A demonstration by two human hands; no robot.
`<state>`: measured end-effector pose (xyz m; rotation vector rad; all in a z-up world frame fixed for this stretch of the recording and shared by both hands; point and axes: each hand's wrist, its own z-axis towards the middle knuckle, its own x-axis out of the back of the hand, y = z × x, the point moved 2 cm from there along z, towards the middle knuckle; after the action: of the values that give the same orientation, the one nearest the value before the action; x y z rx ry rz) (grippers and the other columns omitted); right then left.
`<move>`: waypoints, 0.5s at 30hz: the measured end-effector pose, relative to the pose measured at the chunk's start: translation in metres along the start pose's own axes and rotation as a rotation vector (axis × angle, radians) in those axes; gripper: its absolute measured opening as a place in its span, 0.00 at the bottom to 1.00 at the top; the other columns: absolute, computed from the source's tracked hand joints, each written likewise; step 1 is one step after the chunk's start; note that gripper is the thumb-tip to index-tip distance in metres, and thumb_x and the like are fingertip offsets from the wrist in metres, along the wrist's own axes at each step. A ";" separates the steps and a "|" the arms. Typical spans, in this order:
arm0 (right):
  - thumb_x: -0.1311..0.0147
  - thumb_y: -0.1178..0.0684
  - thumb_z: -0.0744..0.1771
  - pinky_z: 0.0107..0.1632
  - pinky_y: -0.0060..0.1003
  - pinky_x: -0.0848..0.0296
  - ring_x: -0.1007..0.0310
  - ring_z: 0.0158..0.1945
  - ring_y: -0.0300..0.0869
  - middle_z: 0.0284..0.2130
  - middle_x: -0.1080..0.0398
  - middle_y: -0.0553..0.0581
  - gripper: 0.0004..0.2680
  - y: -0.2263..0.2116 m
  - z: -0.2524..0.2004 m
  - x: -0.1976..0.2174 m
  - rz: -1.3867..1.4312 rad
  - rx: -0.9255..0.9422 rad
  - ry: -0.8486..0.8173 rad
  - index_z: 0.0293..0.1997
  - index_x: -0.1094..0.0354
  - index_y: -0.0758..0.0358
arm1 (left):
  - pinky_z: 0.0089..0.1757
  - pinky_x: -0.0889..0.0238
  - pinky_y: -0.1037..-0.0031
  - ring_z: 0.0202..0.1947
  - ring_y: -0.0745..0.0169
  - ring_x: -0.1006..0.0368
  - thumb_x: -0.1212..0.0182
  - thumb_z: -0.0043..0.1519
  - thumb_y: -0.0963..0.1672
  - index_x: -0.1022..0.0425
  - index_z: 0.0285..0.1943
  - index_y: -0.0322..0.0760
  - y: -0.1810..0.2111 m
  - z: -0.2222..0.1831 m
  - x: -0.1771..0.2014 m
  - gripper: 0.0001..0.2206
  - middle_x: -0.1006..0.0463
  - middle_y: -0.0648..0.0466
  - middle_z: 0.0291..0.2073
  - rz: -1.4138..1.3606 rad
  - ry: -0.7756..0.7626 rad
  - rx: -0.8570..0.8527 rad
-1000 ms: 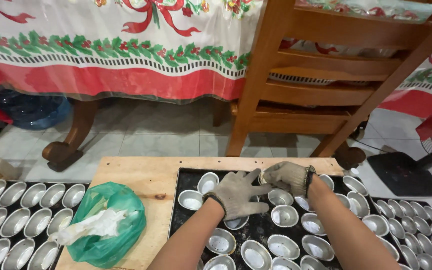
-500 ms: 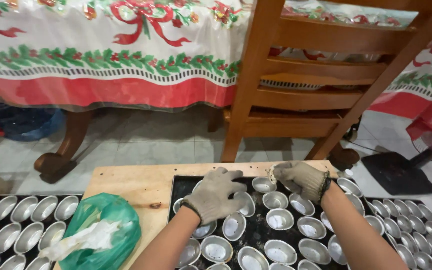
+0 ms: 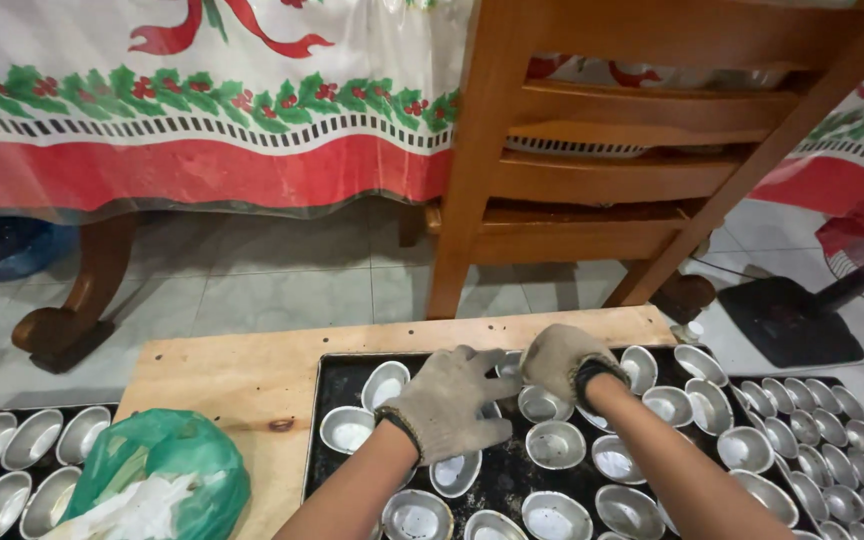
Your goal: Greasing small metal baking molds with a cloth and grease on a production table
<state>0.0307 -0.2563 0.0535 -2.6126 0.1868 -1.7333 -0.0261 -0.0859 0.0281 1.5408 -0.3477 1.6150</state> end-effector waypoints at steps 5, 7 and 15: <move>0.49 0.51 0.63 0.45 0.46 0.23 0.22 0.44 0.53 0.39 0.21 0.60 0.09 -0.014 0.012 -0.010 -0.153 -0.052 -0.017 0.40 0.22 0.57 | 0.46 0.38 0.53 0.47 0.39 0.31 0.48 0.53 0.55 0.21 0.58 0.55 0.001 0.003 -0.003 0.24 0.31 0.52 0.62 0.010 -0.018 0.060; 0.49 0.52 0.64 0.45 0.47 0.22 0.21 0.46 0.53 0.41 0.21 0.59 0.09 -0.021 0.016 -0.015 -0.197 -0.066 -0.027 0.43 0.22 0.56 | 0.48 0.39 0.54 0.50 0.40 0.33 0.48 0.54 0.56 0.20 0.57 0.55 -0.003 0.003 -0.005 0.24 0.31 0.51 0.60 0.009 -0.039 0.072; 0.47 0.58 0.62 0.40 0.48 0.20 0.19 0.45 0.54 0.40 0.20 0.57 0.09 -0.035 0.002 -0.017 -0.340 -0.019 -0.083 0.41 0.21 0.56 | 0.49 0.40 0.53 0.54 0.41 0.35 0.52 0.56 0.58 0.20 0.59 0.57 -0.002 0.004 0.004 0.26 0.32 0.49 0.62 0.006 -0.180 0.121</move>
<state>0.0299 -0.2205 0.0398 -2.8586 -0.2581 -1.7063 -0.0215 -0.0859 0.0315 1.7848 -0.3577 1.5289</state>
